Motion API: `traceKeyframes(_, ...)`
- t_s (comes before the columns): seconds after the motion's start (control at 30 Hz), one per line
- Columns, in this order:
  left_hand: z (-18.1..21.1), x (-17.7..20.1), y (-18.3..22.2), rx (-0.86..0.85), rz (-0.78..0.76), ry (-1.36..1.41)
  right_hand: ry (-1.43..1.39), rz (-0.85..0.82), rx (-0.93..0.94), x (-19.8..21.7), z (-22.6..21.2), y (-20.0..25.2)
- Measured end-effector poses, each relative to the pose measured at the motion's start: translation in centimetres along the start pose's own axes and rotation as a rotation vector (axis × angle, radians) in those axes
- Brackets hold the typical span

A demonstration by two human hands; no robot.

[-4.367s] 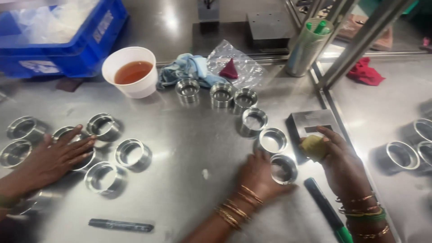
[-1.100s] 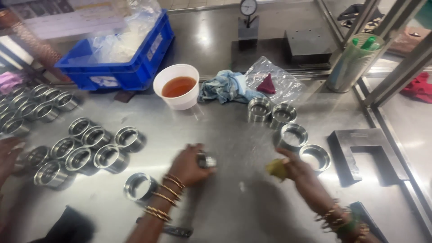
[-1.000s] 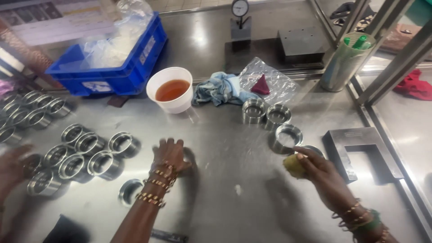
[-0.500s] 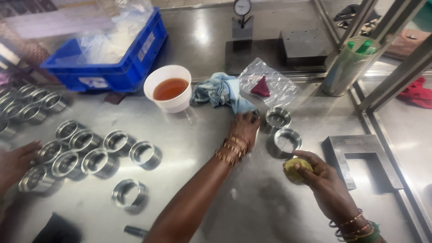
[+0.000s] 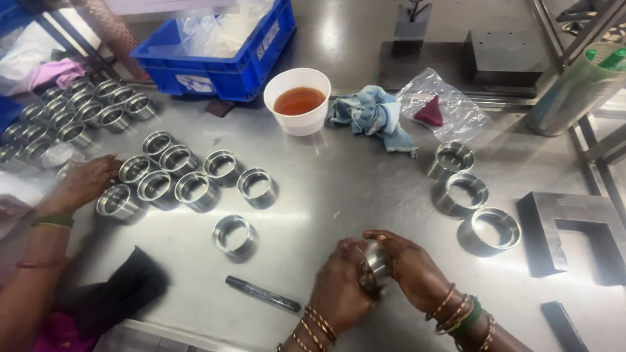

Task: Inspecting metal rings by marking specific points, checking dimensions with a gauge, and cleaning surfaces with a sponge.

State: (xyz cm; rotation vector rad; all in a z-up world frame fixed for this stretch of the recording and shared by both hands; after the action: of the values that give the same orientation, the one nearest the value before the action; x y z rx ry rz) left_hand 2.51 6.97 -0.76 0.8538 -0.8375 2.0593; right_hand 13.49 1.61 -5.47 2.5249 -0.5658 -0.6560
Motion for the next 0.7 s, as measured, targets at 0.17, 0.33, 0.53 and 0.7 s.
traceKeyframes(0.17,-4.8,-0.1,0.9,0.716,-0.279,0.265,0.188,0.026,-0.002,1.4,1.6,0.1)
traceKeyframes(0.33,1.3,-0.6,-0.7,-0.058,0.035,0.244,0.016,0.143,-0.029,2.0,-0.8,3.2)
traceKeyframes(0.53,-3.8,0.1,-3.8,0.204,-0.45,0.185,0.504,0.056,0.171,9.2,-2.3,4.8)
traceKeyframes(0.7,-3.4,0.4,-8.5,0.289,-0.59,-0.631,0.365,0.502,0.377,18.7,-9.0,12.4)
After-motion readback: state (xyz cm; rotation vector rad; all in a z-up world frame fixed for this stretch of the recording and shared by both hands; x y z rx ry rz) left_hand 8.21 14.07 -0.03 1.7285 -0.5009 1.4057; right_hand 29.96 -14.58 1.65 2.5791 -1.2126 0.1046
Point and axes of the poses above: each hand's wrist, its own y-axis away from the middle knuckle, its own x-axis out of the back of the hand, z = x × y, the point moved 8 cm from there along -y, towards the middle knuckle
